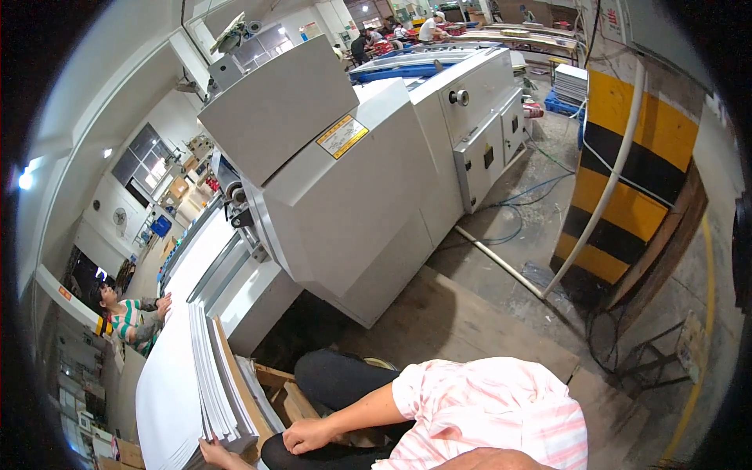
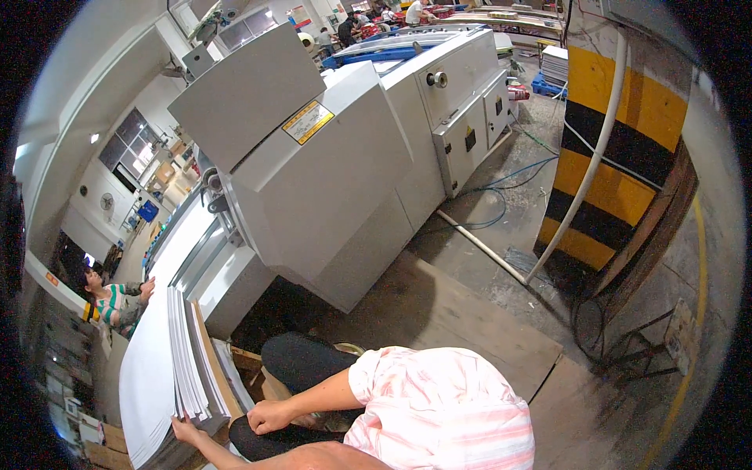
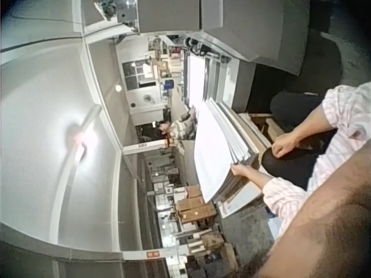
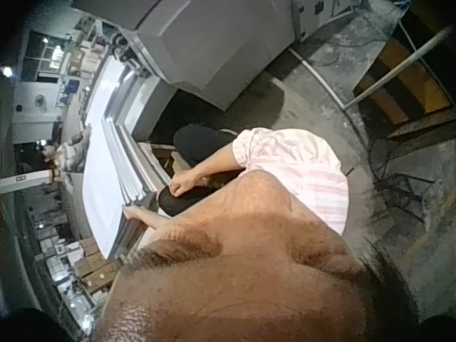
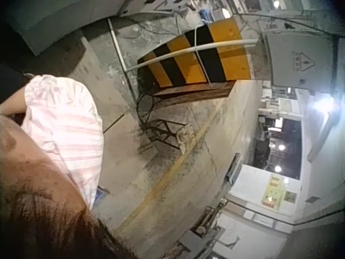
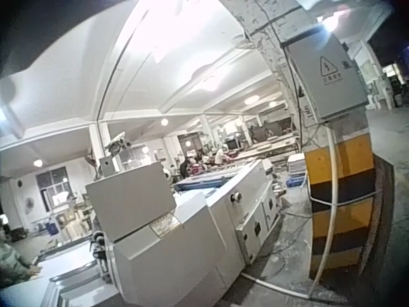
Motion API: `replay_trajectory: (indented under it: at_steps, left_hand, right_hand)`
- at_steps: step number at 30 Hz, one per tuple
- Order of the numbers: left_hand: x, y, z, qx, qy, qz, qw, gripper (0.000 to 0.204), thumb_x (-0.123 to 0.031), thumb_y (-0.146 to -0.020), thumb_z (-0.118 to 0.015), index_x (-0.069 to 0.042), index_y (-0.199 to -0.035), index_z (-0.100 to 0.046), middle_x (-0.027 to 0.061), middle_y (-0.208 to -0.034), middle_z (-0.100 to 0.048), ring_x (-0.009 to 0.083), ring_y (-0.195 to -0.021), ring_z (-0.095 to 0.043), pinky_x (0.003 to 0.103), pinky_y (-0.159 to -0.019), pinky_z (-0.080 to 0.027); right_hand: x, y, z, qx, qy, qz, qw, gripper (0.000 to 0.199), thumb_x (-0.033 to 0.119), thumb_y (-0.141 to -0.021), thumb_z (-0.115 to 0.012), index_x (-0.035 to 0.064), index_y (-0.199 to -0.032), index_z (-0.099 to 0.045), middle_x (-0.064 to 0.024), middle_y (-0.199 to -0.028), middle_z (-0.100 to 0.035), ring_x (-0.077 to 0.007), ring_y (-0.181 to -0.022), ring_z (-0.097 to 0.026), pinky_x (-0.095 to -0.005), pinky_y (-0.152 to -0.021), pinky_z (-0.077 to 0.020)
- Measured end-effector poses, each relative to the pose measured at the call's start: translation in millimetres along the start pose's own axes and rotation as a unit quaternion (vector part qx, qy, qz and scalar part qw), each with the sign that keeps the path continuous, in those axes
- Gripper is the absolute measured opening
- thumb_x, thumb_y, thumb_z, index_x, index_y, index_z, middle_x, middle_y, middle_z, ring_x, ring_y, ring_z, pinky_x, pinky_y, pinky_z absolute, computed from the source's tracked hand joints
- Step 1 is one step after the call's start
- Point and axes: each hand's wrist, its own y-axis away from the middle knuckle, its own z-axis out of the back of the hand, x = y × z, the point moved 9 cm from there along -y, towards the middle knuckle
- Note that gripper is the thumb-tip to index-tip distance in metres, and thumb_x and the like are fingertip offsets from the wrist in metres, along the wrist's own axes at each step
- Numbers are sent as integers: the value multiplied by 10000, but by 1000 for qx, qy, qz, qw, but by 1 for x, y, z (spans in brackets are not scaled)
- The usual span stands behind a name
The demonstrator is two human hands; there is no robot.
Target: Inspecting and aligning a large stack of white paper sheets on a workbench in a paper mill.
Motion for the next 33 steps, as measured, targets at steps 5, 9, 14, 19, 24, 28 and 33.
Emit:
replay_trajectory:
  at_steps: [5,9,14,19,24,28,33]
  left_hand:
    - [-4,-1,1,4,-20,11,1000,374,-175,-855,-547,162,-1010,-501,193,-990,-485,290,-854,-534,327,-662,-577]
    - [-10,13,-6,1,-6,7,1000,363,-164,-856,-541,166,-999,-492,181,-967,-472,284,-844,-523,322,-672,-576]
    - [-9,13,-3,-12,0,31,999,381,-169,-863,-531,164,-1041,-481,181,-987,-465,280,-846,-518,320,-692,-570]
    - [-8,17,-4,-15,-34,25,999,415,-199,-873,-533,131,-1117,-474,196,-1081,-465,289,-903,-528,326,-723,-556]
    - [-9,13,-1,2,-18,8,1000,405,-194,-875,-535,122,-1123,-477,188,-1097,-476,267,-885,-536,320,-720,-553]
    - [1,-2,6,43,-34,16,998,365,-191,-877,-533,122,-1063,-505,167,-1029,-502,244,-870,-536,313,-709,-552]
    - [-11,27,-6,6,-19,21,1000,347,-180,-879,-529,127,-1040,-522,153,-992,-504,232,-849,-533,300,-695,-556]
  right_hand:
    - [-5,0,-4,8,18,-7,1000,159,146,-697,-592,-11,-713,-617,-153,-737,-590,-322,-726,-575,-412,-622,-432]
    - [-10,2,-6,51,27,-36,998,161,156,-753,-585,0,-779,-615,-123,-844,-593,-292,-817,-575,-380,-706,-444]
    - [-13,1,-9,72,42,-47,995,167,156,-760,-586,-3,-794,-618,-122,-855,-592,-290,-817,-573,-375,-710,-442]
    - [-6,2,-3,54,16,-35,998,172,147,-770,-584,-16,-812,-621,-121,-858,-592,-286,-822,-570,-371,-708,-440]
    - [-1,1,-3,70,26,-37,996,161,141,-777,-578,-9,-811,-624,-118,-863,-591,-285,-824,-568,-371,-707,-439]
    - [5,-1,-5,83,19,-46,995,160,149,-787,-572,-1,-812,-624,-113,-900,-587,-286,-827,-566,-375,-707,-438]
    - [4,0,1,97,12,-72,993,168,154,-791,-577,-1,-829,-627,-115,-932,-576,-289,-832,-565,-378,-712,-438]
